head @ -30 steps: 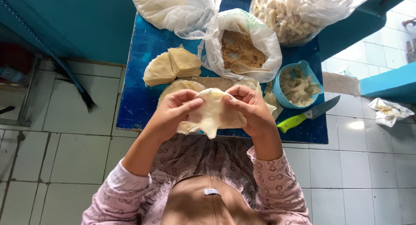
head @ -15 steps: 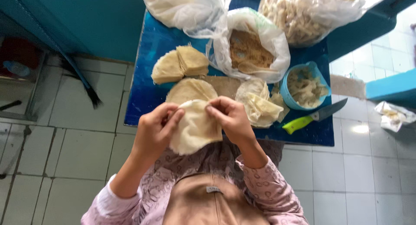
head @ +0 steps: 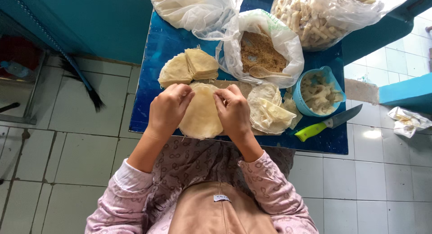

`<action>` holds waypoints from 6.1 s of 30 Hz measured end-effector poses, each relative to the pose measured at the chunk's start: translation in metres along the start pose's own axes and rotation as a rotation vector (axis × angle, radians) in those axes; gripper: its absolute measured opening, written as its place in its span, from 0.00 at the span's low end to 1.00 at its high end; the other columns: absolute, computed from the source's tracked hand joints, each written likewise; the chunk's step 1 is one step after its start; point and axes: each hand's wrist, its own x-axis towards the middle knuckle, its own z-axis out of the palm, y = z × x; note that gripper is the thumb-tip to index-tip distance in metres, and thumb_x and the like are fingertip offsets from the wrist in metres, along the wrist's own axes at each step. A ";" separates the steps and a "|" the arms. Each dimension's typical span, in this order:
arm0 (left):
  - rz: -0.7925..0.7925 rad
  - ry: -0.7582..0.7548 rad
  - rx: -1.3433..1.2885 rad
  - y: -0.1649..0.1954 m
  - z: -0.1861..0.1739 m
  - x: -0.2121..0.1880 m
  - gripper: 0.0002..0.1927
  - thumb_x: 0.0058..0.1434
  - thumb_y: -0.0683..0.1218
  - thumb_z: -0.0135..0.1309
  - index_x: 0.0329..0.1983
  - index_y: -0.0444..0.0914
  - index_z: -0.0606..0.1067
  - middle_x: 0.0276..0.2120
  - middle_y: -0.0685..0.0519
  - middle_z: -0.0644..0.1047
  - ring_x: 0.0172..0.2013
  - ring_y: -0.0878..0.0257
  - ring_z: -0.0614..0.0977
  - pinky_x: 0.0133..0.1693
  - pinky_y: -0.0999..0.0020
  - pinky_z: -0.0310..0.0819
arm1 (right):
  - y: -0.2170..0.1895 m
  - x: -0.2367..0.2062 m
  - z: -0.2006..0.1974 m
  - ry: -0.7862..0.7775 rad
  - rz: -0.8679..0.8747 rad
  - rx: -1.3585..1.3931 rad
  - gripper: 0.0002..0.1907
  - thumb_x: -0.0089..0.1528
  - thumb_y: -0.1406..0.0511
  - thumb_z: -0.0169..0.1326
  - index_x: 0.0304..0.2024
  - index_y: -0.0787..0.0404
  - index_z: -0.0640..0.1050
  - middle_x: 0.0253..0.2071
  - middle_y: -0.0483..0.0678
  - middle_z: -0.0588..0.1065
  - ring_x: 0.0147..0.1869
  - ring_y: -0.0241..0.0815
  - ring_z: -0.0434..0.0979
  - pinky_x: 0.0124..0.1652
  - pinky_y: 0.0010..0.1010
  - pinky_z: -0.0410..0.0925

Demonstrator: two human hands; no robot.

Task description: The person sits at a small blue table and peels apart thin, round pastry wrapper sheets one at a time, smoothing and stacking them on a cutting board. At the end, the person holds the stacked sheets steady and slices through them with a knife.

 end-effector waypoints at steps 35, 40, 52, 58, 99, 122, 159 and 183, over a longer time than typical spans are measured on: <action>0.124 -0.159 0.237 0.038 0.063 -0.044 0.35 0.73 0.63 0.37 0.77 0.41 0.58 0.75 0.46 0.58 0.75 0.52 0.54 0.72 0.52 0.42 | 0.089 -0.052 -0.142 0.250 0.220 0.119 0.05 0.66 0.69 0.60 0.39 0.67 0.81 0.33 0.46 0.76 0.36 0.34 0.73 0.37 0.23 0.67; 0.178 -0.002 0.010 0.060 0.041 -0.042 0.28 0.71 0.53 0.51 0.69 0.36 0.66 0.70 0.39 0.65 0.71 0.46 0.63 0.70 0.51 0.57 | 0.080 -0.052 -0.156 0.276 0.322 0.550 0.06 0.66 0.69 0.58 0.42 0.67 0.82 0.36 0.43 0.80 0.36 0.28 0.76 0.38 0.19 0.70; -0.361 -0.320 -1.227 0.086 0.103 -0.039 0.15 0.73 0.46 0.52 0.53 0.30 0.78 0.40 0.53 0.82 0.40 0.69 0.84 0.43 0.71 0.84 | 0.077 -0.056 -0.110 0.021 0.404 1.042 0.05 0.69 0.69 0.57 0.43 0.67 0.78 0.37 0.45 0.78 0.39 0.32 0.75 0.41 0.23 0.69; -0.352 -0.293 -1.132 0.075 0.110 -0.037 0.13 0.75 0.47 0.49 0.49 0.33 0.78 0.40 0.54 0.81 0.39 0.70 0.82 0.39 0.74 0.81 | 0.088 -0.056 -0.095 -0.057 0.415 1.054 0.09 0.70 0.67 0.53 0.49 0.67 0.75 0.45 0.49 0.79 0.47 0.36 0.79 0.50 0.29 0.73; -0.289 -0.591 -1.145 0.056 0.033 0.000 0.20 0.60 0.41 0.62 0.56 0.35 0.74 0.45 0.55 0.81 0.45 0.68 0.82 0.48 0.73 0.78 | 0.038 -0.011 -0.149 -0.221 0.345 0.981 0.06 0.66 0.74 0.59 0.45 0.71 0.79 0.42 0.49 0.79 0.43 0.33 0.80 0.46 0.23 0.73; 0.348 -0.054 -0.178 -0.031 -0.030 -0.027 0.08 0.57 0.40 0.64 0.39 0.39 0.81 0.41 0.51 0.81 0.49 0.53 0.81 0.53 0.58 0.73 | 0.004 -0.022 -0.044 -0.079 -0.639 -0.223 0.09 0.59 0.72 0.63 0.42 0.62 0.80 0.46 0.48 0.77 0.59 0.50 0.75 0.59 0.44 0.65; 0.086 -0.040 0.273 -0.009 0.030 -0.040 0.39 0.70 0.65 0.42 0.74 0.35 0.60 0.73 0.43 0.60 0.73 0.50 0.59 0.69 0.46 0.49 | 0.011 0.038 0.005 -0.118 -0.142 -0.205 0.03 0.57 0.69 0.60 0.32 0.62 0.78 0.36 0.48 0.75 0.45 0.49 0.74 0.47 0.40 0.67; 0.382 0.014 0.020 0.020 -0.001 -0.069 0.07 0.58 0.46 0.64 0.38 0.43 0.79 0.44 0.55 0.77 0.47 0.57 0.79 0.51 0.59 0.66 | 0.025 -0.021 -0.043 -0.230 0.118 0.154 0.10 0.59 0.64 0.63 0.33 0.66 0.81 0.28 0.46 0.76 0.30 0.34 0.71 0.31 0.27 0.67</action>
